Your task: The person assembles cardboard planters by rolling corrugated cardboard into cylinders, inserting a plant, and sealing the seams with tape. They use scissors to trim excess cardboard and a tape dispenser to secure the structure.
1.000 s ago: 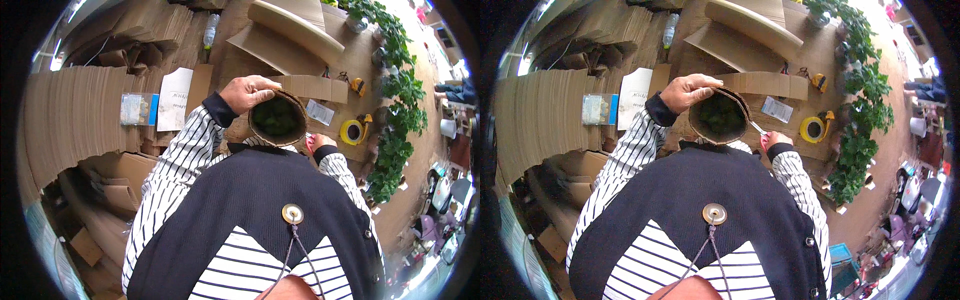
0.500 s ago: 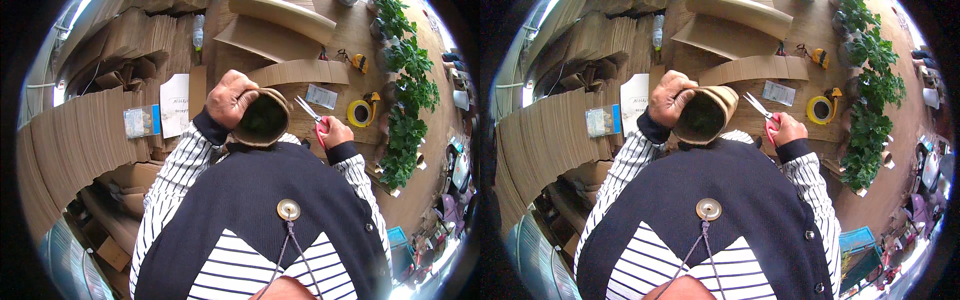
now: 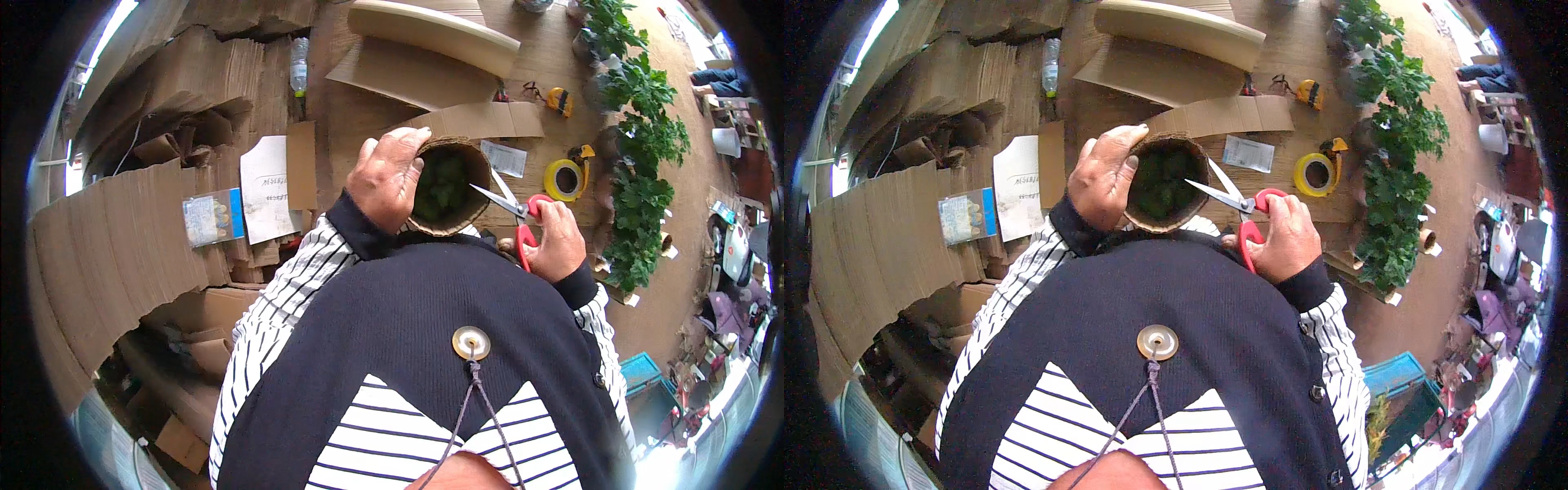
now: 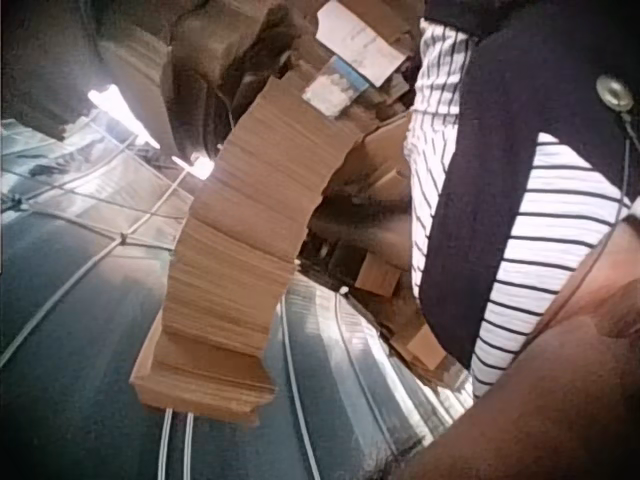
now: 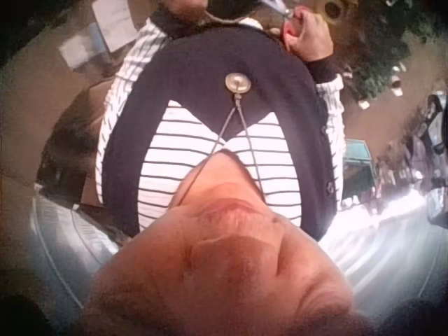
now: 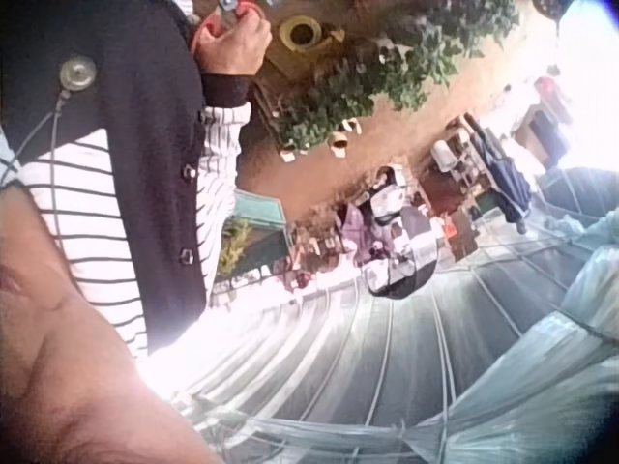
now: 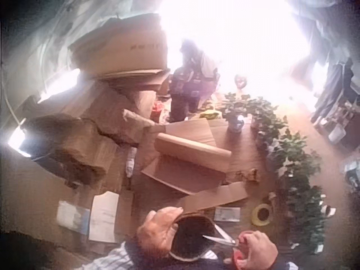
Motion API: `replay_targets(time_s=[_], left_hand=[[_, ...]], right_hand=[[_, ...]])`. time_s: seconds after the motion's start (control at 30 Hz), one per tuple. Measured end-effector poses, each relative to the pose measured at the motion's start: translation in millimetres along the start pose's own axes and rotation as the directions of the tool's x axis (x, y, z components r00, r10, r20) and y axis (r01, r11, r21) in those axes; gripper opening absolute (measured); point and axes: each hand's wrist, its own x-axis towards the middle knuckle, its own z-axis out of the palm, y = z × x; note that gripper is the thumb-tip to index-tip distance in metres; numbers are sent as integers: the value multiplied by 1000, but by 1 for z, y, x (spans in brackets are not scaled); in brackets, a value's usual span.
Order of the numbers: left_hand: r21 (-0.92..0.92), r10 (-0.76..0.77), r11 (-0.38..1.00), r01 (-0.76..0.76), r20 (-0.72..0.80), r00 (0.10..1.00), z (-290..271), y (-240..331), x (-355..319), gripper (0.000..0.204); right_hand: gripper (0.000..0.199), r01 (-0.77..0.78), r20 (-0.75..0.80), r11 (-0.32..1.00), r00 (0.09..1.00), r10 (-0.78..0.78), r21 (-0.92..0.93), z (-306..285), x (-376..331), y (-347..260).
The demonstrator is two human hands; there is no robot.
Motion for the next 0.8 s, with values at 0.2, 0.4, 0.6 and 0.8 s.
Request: replay_targets(time_s=[0.2, 0.4, 0.6, 0.8], left_hand=[[-14, -20, 1000, 19, -88, 996, 7, -15, 7, 33], [-280, 52, 959, -34, 57, 997, 8, -23, 5, 52], [-313, 19, 950, 8, 83, 996, 15, -16, -8, 64], [-351, -136, 925, 146, 53, 989, 15, -6, -14, 59]], right_hand=[[61, -115, -12, 992, 993, 114, -58, 13, -19, 1], [58, -229, -72, 971, 972, 224, -72, 13, -9, -19], [63, -214, -87, 966, 975, 203, -143, 6, -20, -21], [63, -179, -83, 969, 982, 167, -170, 17, -43, -24]])
